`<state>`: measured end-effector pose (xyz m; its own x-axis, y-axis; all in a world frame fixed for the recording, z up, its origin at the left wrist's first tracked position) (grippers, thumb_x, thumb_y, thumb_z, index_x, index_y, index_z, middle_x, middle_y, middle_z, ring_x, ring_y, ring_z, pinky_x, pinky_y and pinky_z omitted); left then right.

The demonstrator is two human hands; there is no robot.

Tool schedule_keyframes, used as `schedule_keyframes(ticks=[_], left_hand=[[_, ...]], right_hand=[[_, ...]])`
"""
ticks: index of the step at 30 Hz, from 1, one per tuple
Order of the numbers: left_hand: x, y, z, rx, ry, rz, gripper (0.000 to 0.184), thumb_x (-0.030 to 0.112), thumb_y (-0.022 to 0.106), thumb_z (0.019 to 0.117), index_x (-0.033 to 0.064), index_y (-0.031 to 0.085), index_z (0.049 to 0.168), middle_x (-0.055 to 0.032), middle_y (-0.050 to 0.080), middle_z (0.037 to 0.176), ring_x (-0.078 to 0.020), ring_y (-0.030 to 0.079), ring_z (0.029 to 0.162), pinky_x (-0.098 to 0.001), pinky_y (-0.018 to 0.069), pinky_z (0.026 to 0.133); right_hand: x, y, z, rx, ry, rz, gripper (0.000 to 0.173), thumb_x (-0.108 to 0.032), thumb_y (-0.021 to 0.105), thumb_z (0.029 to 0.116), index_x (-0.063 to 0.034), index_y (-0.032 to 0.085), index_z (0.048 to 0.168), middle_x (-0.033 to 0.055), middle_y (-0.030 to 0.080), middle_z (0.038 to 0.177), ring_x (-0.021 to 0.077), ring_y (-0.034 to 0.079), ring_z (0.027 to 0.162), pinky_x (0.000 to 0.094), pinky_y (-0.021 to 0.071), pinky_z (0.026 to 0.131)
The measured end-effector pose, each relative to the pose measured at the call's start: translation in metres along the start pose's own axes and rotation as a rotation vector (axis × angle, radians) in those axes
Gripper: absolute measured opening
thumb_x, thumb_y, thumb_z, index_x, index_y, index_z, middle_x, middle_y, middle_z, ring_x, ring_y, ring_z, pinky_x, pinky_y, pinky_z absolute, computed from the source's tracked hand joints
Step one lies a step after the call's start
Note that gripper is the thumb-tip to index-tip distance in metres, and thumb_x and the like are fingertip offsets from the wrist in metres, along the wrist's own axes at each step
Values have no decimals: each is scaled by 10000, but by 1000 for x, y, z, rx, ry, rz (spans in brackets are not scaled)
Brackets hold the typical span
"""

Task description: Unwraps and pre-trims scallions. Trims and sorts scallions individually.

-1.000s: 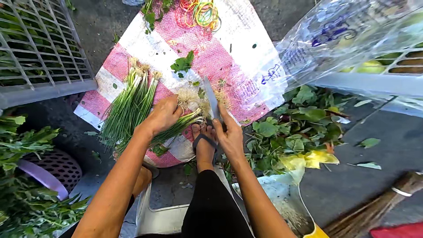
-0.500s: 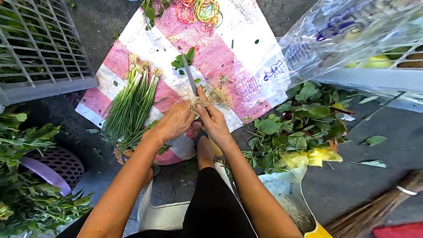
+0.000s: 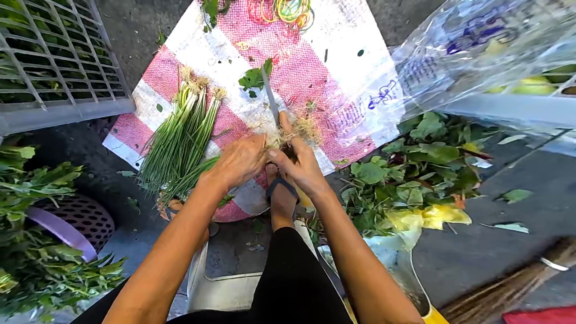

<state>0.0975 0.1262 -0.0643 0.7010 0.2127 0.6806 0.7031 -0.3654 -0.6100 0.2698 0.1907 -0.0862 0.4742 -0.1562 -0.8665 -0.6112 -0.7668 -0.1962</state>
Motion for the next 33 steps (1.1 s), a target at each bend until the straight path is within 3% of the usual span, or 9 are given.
schedule_keyframes(ticks=[3,12,16,18,20,22,25,27,33], left_hand=[[7,3,-8,3,63,7,215,142,531,991,-12,656,1072,-146,670,904,-282,693,825,-456,562,701],[5,5,-10,-53,120,37,298,139,453,1043,-18,666,907,-154,640,823,-310,671,801,-458,539,698],[-3,16,-10,6,27,93,300,138,501,1021,-13,657,814,-174,652,775,-350,689,771,-505,526,661],[-14,13,-10,88,-76,34,217,115,618,963,-81,702,925,-247,712,906,-410,713,895,-578,547,776],[-26,5,-1,11,-242,-96,301,159,542,1019,-60,636,1202,-247,690,1068,-399,682,1034,-597,523,893],[-31,-1,3,-16,-194,-222,337,185,395,1076,-38,608,1212,-205,675,1008,-327,681,963,-517,535,865],[-21,-10,0,-47,-152,-466,322,201,379,1097,-11,613,1159,-95,626,868,-143,618,737,-321,539,709],[-13,-13,1,-93,-159,-534,313,198,381,1103,-5,609,1173,-84,635,894,-110,631,749,-287,554,718],[-6,-16,5,-141,-100,-351,260,155,449,1083,-42,610,1138,-152,658,926,-223,669,866,-391,547,817]], right_hand=[[0,2,6,-57,-92,-120,975,-746,537,902,-215,227,1659,143,601,1287,237,627,1091,491,544,894],[-1,2,9,-41,-315,-272,480,-360,439,1093,-189,514,1535,89,624,903,189,595,750,370,516,648],[-8,6,4,-93,-268,-246,457,-312,416,1099,-190,528,1525,99,713,1065,200,674,866,422,550,741],[-17,10,-8,-163,-214,-87,451,-326,415,1101,-195,538,1514,30,670,1357,110,682,1057,355,565,890],[-21,10,-19,-144,-104,89,450,-362,432,1095,-229,544,1510,-38,659,1370,45,672,1000,289,571,836],[-11,6,-18,-14,-34,111,501,-388,452,1084,-263,457,1569,26,693,1146,96,620,759,315,542,629],[-1,6,-7,54,-75,-102,704,-540,499,1032,-222,319,1634,115,639,1293,178,655,939,411,564,781],[-2,13,-4,81,-113,-187,797,-624,519,989,-205,313,1636,127,627,1164,215,633,893,437,555,740],[-3,19,2,98,-181,-219,631,-548,421,1062,-222,401,1602,113,619,969,216,605,751,423,520,622]])
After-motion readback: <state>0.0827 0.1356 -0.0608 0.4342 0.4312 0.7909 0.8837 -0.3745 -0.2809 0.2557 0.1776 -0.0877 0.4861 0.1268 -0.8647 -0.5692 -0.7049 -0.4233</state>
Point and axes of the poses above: each hand's wrist, its own z-axis towards the middle knuckle, its own y-axis out of the palm, x = y × z, the point moved 1 cm from there along z, towards the middle knuckle
